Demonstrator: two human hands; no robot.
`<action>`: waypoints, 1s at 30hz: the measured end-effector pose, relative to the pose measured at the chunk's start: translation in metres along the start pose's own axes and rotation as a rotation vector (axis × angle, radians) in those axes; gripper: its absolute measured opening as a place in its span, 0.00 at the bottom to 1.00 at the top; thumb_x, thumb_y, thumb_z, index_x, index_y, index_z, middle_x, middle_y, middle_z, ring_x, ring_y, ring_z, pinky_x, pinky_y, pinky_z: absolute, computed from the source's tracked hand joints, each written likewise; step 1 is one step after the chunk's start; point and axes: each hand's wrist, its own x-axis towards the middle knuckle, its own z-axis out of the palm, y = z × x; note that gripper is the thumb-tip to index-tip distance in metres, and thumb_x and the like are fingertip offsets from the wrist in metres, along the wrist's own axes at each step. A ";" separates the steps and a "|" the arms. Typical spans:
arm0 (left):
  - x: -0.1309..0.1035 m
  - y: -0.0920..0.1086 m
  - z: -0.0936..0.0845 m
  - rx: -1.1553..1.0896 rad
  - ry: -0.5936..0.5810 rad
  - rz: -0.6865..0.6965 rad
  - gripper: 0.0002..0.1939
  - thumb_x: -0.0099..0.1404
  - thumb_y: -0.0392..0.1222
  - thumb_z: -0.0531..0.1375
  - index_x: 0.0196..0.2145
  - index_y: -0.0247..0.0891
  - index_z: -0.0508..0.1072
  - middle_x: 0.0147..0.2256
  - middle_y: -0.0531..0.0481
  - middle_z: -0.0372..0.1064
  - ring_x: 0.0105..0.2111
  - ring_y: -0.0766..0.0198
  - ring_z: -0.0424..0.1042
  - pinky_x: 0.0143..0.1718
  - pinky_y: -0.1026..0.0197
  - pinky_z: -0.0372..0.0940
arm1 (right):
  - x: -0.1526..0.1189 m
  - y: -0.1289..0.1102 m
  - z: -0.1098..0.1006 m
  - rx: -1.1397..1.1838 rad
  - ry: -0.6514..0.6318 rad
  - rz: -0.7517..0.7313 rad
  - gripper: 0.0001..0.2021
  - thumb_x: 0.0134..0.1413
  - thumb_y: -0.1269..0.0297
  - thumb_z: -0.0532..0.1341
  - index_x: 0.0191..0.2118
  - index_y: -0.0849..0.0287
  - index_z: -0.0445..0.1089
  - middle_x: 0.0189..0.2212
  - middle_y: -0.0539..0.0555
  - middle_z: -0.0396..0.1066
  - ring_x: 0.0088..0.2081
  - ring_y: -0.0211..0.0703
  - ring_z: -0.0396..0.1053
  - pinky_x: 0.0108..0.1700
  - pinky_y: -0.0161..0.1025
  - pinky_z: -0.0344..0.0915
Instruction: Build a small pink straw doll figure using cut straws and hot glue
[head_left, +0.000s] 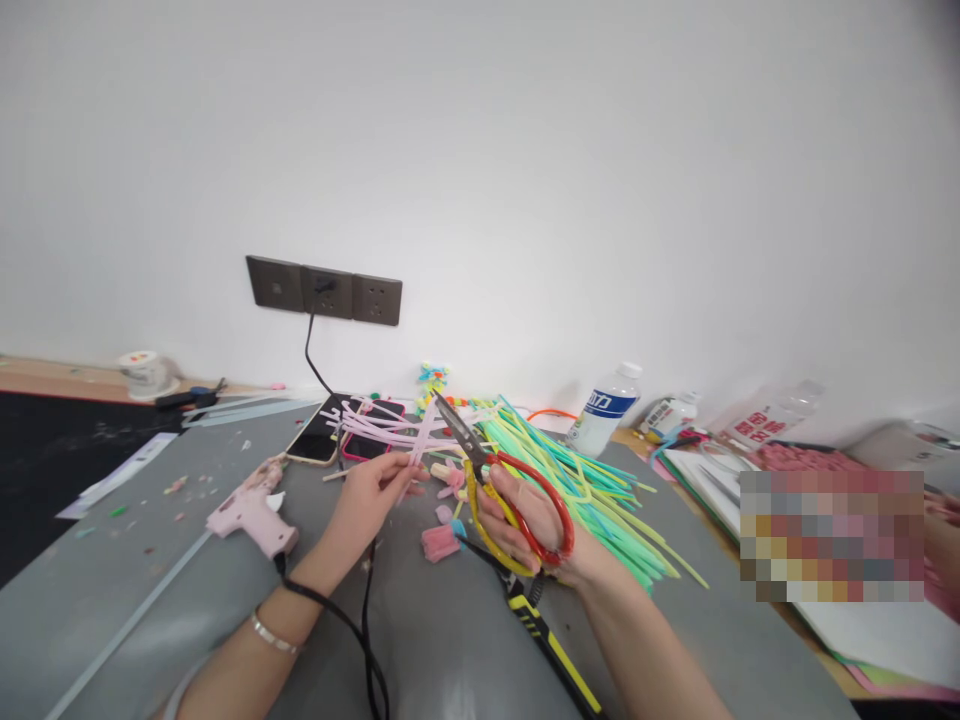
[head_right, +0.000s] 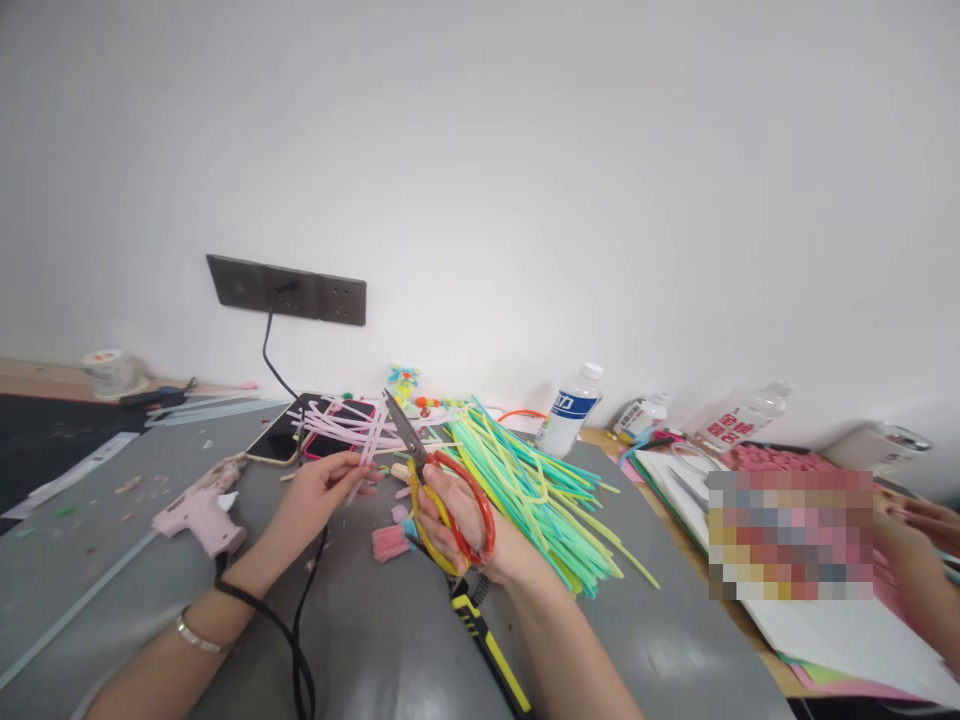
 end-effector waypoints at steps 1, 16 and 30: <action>0.000 0.001 0.000 0.005 0.002 0.000 0.16 0.62 0.52 0.60 0.36 0.35 0.74 0.35 0.42 0.81 0.34 0.52 0.81 0.39 0.52 0.75 | 0.000 0.001 0.001 -0.007 0.012 -0.011 0.28 0.59 0.37 0.55 0.23 0.58 0.57 0.10 0.41 0.54 0.08 0.26 0.46 0.10 0.27 0.41; -0.002 -0.002 -0.001 0.139 -0.040 0.087 0.13 0.66 0.48 0.56 0.39 0.37 0.75 0.36 0.44 0.81 0.35 0.55 0.81 0.39 0.57 0.75 | 0.006 0.002 -0.004 0.198 -0.136 0.004 0.29 0.61 0.36 0.50 0.26 0.59 0.60 0.13 0.42 0.54 0.10 0.27 0.46 0.12 0.27 0.43; -0.002 0.000 -0.004 0.153 -0.045 0.034 0.11 0.65 0.49 0.56 0.33 0.39 0.72 0.35 0.46 0.81 0.34 0.54 0.81 0.39 0.57 0.73 | 0.005 -0.003 -0.005 0.153 0.055 0.038 0.31 0.51 0.32 0.57 0.21 0.58 0.55 0.09 0.39 0.52 0.07 0.24 0.44 0.09 0.26 0.38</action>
